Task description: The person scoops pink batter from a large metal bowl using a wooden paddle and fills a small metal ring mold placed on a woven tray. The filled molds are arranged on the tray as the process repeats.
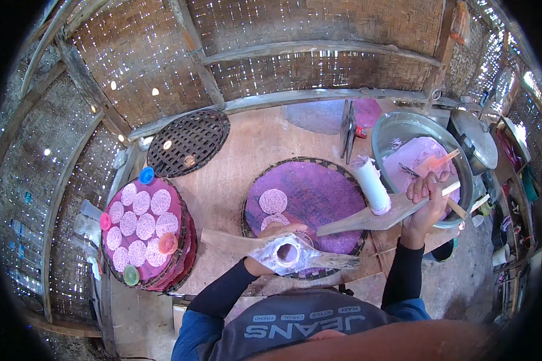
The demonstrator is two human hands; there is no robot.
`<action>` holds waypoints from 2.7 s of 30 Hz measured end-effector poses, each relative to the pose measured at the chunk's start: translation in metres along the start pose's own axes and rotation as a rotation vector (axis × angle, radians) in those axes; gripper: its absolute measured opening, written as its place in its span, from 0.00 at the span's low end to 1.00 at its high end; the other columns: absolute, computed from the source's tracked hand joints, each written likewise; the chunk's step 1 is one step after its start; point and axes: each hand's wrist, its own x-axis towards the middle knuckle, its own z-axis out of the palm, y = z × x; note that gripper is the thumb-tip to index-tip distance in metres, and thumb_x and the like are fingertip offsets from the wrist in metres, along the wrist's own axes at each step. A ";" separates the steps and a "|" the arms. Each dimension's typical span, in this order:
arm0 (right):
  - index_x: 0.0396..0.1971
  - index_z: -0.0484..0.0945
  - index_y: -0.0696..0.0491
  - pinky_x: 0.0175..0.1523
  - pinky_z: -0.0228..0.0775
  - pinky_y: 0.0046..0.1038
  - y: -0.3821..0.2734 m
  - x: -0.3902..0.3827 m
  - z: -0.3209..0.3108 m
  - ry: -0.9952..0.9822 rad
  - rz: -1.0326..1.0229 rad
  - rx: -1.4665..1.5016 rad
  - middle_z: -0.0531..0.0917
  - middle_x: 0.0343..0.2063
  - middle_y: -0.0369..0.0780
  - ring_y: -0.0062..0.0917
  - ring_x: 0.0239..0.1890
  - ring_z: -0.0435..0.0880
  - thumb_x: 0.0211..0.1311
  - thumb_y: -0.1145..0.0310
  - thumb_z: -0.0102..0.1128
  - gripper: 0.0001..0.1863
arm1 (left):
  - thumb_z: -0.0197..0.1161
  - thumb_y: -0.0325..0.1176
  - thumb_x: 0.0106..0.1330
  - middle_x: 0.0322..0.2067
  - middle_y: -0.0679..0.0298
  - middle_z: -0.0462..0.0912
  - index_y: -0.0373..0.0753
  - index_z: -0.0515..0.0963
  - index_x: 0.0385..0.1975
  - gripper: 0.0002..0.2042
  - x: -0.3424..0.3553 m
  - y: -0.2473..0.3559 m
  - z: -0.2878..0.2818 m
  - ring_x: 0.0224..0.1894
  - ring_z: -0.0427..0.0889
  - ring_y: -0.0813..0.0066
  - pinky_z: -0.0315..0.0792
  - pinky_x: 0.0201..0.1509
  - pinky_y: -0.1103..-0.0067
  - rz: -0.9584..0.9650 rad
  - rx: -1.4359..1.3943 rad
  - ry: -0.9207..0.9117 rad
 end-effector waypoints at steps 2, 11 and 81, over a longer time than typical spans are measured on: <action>0.38 0.61 0.49 0.19 0.56 0.19 0.003 0.000 -0.001 0.020 0.002 -0.006 0.62 0.20 0.32 0.15 0.14 0.60 0.57 0.79 0.42 0.11 | 0.69 0.42 0.45 0.41 0.62 0.80 0.42 0.74 0.46 0.26 0.000 0.001 0.001 0.38 0.79 0.65 0.68 0.43 0.72 0.010 -0.004 0.020; 0.21 0.63 0.50 0.30 0.61 0.23 0.048 0.000 -0.003 0.240 0.005 0.177 0.60 0.15 0.31 0.17 0.19 0.63 0.62 0.71 0.46 0.09 | 0.64 0.32 0.55 0.49 0.59 0.72 0.37 0.68 0.53 0.24 0.002 -0.030 0.044 0.50 0.72 0.71 0.67 0.54 0.73 0.042 -0.355 0.225; 0.50 0.75 0.36 0.60 0.48 0.46 0.013 -0.068 0.035 -0.920 -0.708 -1.266 0.73 0.48 0.38 0.32 0.48 0.70 0.42 0.70 0.58 0.28 | 0.66 0.31 0.50 0.40 0.67 0.70 0.43 0.72 0.41 0.17 0.020 -0.008 -0.006 0.50 0.70 0.67 0.67 0.56 0.67 0.052 -1.183 0.702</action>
